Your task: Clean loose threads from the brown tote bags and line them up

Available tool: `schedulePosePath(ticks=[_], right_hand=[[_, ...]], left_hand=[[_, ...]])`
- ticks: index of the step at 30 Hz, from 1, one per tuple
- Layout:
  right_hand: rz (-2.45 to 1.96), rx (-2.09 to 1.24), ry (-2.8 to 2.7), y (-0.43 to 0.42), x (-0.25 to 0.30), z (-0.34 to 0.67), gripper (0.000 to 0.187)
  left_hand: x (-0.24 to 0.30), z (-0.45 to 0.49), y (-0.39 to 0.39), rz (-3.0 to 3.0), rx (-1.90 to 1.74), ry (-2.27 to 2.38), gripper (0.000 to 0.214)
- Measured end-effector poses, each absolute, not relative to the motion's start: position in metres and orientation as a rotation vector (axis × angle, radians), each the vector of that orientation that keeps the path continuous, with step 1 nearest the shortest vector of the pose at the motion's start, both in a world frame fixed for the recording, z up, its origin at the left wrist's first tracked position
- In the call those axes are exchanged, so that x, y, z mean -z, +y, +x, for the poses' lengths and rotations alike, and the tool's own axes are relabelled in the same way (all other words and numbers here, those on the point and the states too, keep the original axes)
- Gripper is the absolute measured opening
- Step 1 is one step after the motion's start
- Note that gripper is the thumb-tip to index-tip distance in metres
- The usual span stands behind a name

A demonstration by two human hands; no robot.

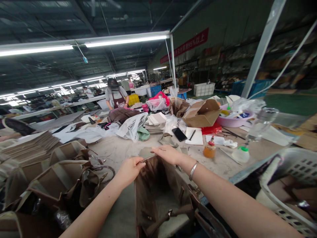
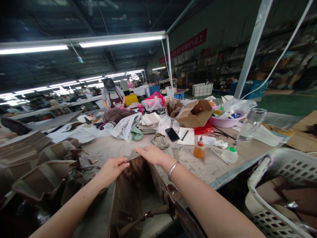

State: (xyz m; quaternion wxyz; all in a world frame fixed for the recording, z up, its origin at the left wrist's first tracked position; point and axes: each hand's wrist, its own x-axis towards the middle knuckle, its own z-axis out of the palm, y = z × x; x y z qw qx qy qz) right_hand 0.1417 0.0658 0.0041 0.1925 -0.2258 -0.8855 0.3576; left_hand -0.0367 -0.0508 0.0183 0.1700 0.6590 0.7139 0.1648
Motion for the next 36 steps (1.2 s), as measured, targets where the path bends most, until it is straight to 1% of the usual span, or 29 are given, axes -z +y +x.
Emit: schedulePosePath(ticks=[2, 5, 8, 11, 14, 19, 21, 24, 27, 30, 33, 36], right_hand=[[-0.648, -1.147, -2.35, 0.067, 0.004, 0.147, 0.062], [-0.677, -1.243, -2.236, 0.065, 0.014, 0.151, 0.061], [-0.705, -1.289, -2.103, 0.063, 0.023, 0.151, 0.055], [-0.829, -1.439, -1.836, 0.061, 0.033, 0.159, 0.055], [-0.923, -1.598, -1.575, 0.053, 0.052, 0.187, 0.053], [-1.044, -1.688, -1.138, 0.02, 0.095, 0.265, 0.048], [-1.111, -1.706, -0.967, 0.0, 0.111, 0.288, 0.046], [-1.121, -1.745, -0.898, -0.03, 0.129, 0.302, 0.044], [-1.083, -1.811, -0.918, -0.053, 0.14, 0.298, 0.045], [-1.095, -1.824, -0.804, -0.073, 0.15, 0.293, 0.048], [-1.101, -1.892, -0.638, -0.092, 0.162, 0.292, 0.053], [-1.078, -1.993, -0.639, -0.108, 0.167, 0.287, 0.058]], left_hand=[[-0.024, -0.039, -0.052, 1.887, -0.452, 1.911, 0.025], [-0.032, -0.037, -0.048, 1.947, -0.478, 1.81, 0.038], [-0.031, -0.027, -0.037, 2.036, -0.398, 1.921, 0.029], [-0.026, -0.018, -0.027, 2.089, -0.226, 2.126, 0.035], [-0.023, -0.014, -0.026, 2.111, -0.109, 2.217, 0.034], [-0.027, -0.011, -0.035, 2.085, -0.031, 2.272, 0.04], [-0.029, -0.009, -0.036, 2.106, -0.103, 2.194, 0.042], [-0.026, -0.007, -0.029, 2.107, -0.263, 2.088, 0.042], [-0.02, -0.006, -0.019, 1.922, -0.418, 2.164, 0.031], [-0.017, -0.009, -0.018, 1.766, -0.6, 2.226, 0.03], [-0.024, -0.018, -0.037, 1.642, -0.854, 2.261, 0.03], [-0.039, -0.036, -0.073, 1.47, -1.203, 2.276, 0.042]])
